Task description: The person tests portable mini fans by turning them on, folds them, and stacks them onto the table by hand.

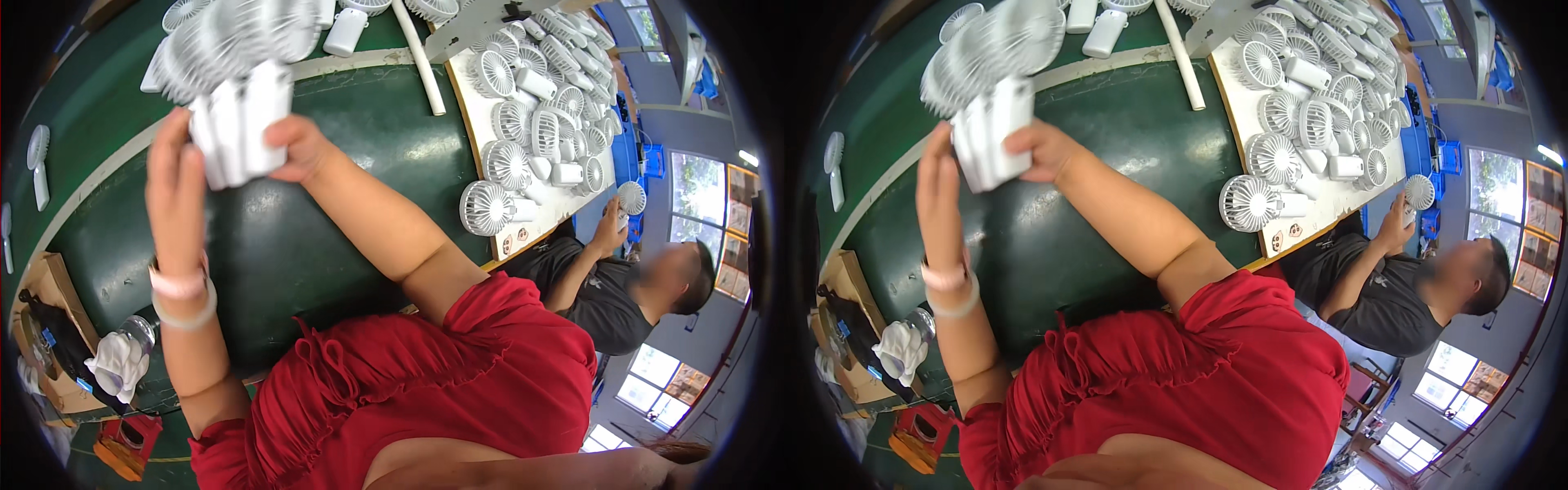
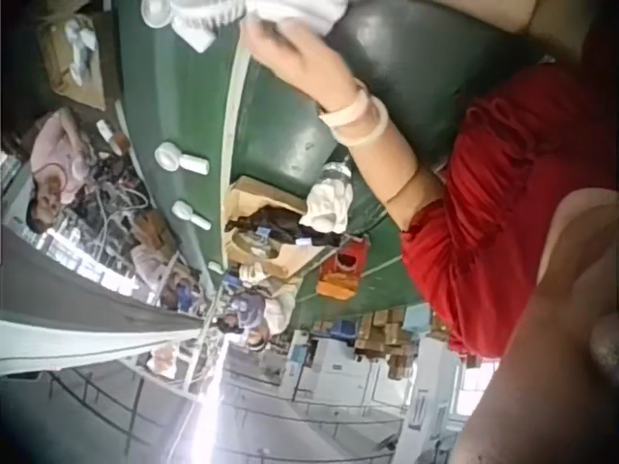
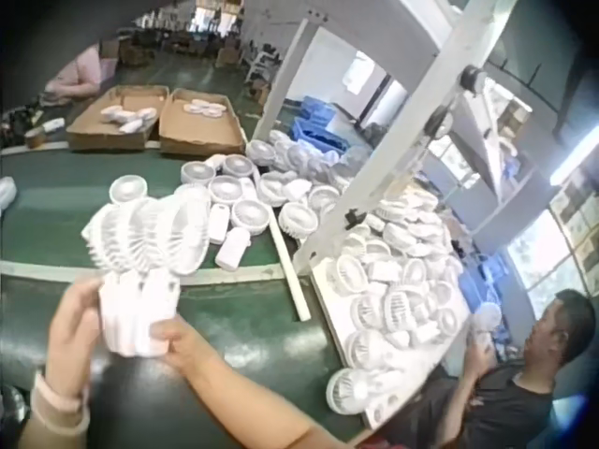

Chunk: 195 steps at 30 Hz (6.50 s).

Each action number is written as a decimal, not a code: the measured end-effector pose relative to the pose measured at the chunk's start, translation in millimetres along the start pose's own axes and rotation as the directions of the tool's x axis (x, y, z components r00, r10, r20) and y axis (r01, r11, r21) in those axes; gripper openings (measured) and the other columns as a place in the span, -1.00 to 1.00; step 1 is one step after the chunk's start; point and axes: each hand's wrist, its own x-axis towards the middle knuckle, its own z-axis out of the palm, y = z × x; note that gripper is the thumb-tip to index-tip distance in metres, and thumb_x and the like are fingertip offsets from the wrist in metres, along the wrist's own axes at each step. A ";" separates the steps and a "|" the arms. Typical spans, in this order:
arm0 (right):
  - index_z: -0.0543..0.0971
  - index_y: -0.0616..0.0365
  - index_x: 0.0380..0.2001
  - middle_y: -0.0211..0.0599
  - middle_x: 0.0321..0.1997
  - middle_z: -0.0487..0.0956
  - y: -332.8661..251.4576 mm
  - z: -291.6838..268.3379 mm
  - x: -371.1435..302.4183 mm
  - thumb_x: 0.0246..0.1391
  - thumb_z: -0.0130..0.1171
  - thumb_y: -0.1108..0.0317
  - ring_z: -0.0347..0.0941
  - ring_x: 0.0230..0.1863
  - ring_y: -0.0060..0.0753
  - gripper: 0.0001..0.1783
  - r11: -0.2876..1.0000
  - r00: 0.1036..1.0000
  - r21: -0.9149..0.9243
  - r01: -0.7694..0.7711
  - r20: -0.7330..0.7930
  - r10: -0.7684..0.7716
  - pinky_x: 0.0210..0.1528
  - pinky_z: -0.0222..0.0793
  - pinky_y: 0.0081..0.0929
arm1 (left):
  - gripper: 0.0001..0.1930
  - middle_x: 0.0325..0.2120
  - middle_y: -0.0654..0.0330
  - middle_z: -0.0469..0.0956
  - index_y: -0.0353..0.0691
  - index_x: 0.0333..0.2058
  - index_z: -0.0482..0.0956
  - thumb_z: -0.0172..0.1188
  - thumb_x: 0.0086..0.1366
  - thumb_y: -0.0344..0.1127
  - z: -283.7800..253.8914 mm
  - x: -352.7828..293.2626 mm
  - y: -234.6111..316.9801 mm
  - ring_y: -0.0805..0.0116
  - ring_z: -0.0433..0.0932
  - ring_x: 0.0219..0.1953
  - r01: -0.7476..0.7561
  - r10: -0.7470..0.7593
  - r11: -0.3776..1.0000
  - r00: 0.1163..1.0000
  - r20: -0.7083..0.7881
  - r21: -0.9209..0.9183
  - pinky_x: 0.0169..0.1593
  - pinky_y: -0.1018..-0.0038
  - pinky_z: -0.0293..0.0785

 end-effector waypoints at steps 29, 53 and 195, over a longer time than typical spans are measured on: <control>0.34 0.13 -0.01 -0.09 0.00 0.38 -22.6 26.8 -2.4 -0.50 0.28 0.12 0.26 0.06 0.05 -0.18 0.952 0.968 0.302 0.048 0.220 -0.119 0.19 -0.05 0.13 | -0.47 -0.49 -0.19 0.45 -0.17 -0.30 0.53 0.16 -0.04 0.19 -43.6 -32.3 -25.7 -0.18 0.42 -0.34 0.037 0.121 0.062 0.992 -0.044 0.997 -0.34 0.05 0.36; 0.43 0.14 -0.25 -0.33 -0.34 0.49 -341.6 61.2 -313.9 -0.24 0.25 0.34 0.46 -0.31 -0.36 -0.61 0.276 0.106 -0.906 -0.321 -0.324 -0.940 -0.27 0.41 -0.34 | -0.49 -0.10 -0.08 0.36 -0.31 0.08 0.21 0.10 0.13 -0.41 -48.4 -108.5 -34.0 -0.03 0.36 -0.10 0.006 0.008 0.449 1.000 -0.011 0.894 -0.03 0.28 0.26; 0.34 0.21 -0.20 -0.14 -0.32 0.52 1.8 2.1 21.9 -0.11 0.04 0.46 0.51 -0.36 -0.32 -0.68 0.720 0.923 -0.683 -0.123 -0.345 -0.170 -0.28 0.46 -0.42 | -0.49 -0.29 0.30 0.31 -0.12 -0.12 0.27 0.22 -0.11 -0.29 -20.4 -13.6 -69.0 0.46 0.38 -0.23 0.416 -0.269 0.527 0.909 0.320 -0.741 -0.19 0.50 0.43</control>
